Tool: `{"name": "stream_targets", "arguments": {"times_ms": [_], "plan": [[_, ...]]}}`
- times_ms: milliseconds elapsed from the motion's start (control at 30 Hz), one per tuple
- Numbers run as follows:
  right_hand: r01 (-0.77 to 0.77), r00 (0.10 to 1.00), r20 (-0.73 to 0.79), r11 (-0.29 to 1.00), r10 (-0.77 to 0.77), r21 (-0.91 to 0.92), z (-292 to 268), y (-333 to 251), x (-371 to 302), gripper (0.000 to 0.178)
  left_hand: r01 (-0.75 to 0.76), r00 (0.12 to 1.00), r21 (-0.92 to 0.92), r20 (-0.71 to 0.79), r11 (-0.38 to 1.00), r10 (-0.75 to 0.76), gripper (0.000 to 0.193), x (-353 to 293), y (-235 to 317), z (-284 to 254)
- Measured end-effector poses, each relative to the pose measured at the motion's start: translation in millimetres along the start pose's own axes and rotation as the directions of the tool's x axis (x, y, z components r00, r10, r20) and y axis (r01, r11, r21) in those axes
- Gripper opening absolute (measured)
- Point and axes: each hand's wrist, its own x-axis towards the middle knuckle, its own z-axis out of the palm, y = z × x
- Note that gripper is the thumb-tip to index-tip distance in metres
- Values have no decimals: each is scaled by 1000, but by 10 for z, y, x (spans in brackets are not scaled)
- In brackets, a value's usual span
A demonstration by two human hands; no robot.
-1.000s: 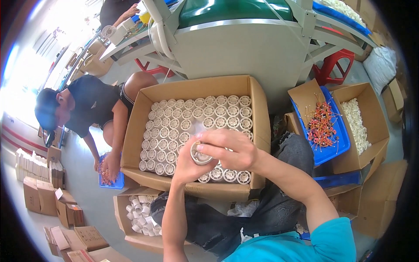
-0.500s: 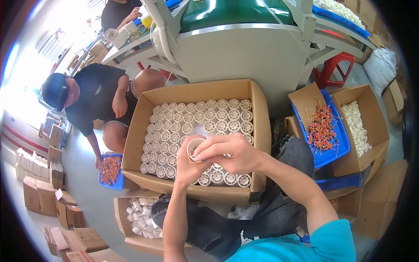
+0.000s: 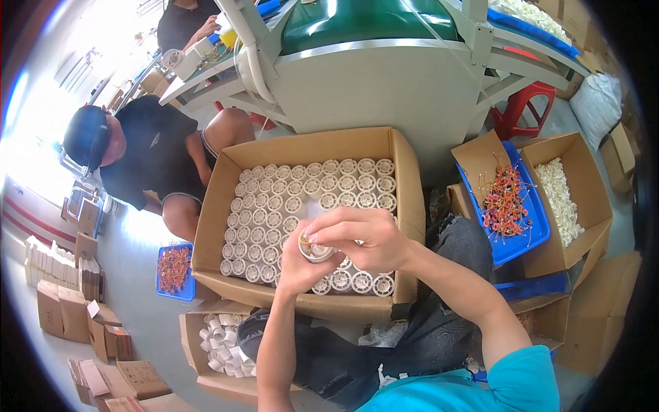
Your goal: The person assembles electronic components by hand, inserting small wire components into white cylindrical plastic housings.
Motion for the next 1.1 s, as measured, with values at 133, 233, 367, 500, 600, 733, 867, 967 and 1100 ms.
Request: {"name": "stream_targets", "arguments": {"times_ms": [133,233,367,500,600,733,867,967,1100], "plan": [[-13,998,66,1000,14,-20,-51,9,-5,27,-46,999,-6,-19,999,46,50,1,39,-4],[-7,999,48,1000,8,-20,-69,-5,9,27,-38,999,31,-16,999,38,50,-5,49,-11],[-12,999,39,1000,13,-17,-78,-19,27,27,-70,998,109,9,992,70,49,1,11,-28],[1,1000,31,1000,0,-22,-97,-8,27,27,-18,1000,31,14,999,18,48,5,44,-7],[0,999,37,1000,1,-18,-100,-16,35,28,-14,1000,20,10,1000,13,48,-4,37,-16],[19,999,47,1000,-18,-12,-107,-10,47,29,-24,1000,23,0,999,24,48,-1,54,-8],[-45,993,114,999,41,27,-97,9,16,30,-37,999,55,12,998,37,48,-14,25,-4],[-123,976,173,991,130,-54,-82,12,10,26,-76,990,287,-89,955,105,49,-8,12,94],[-87,972,174,933,156,-349,-88,44,-26,17,-180,918,570,-195,801,345,53,30,-91,116]]}}
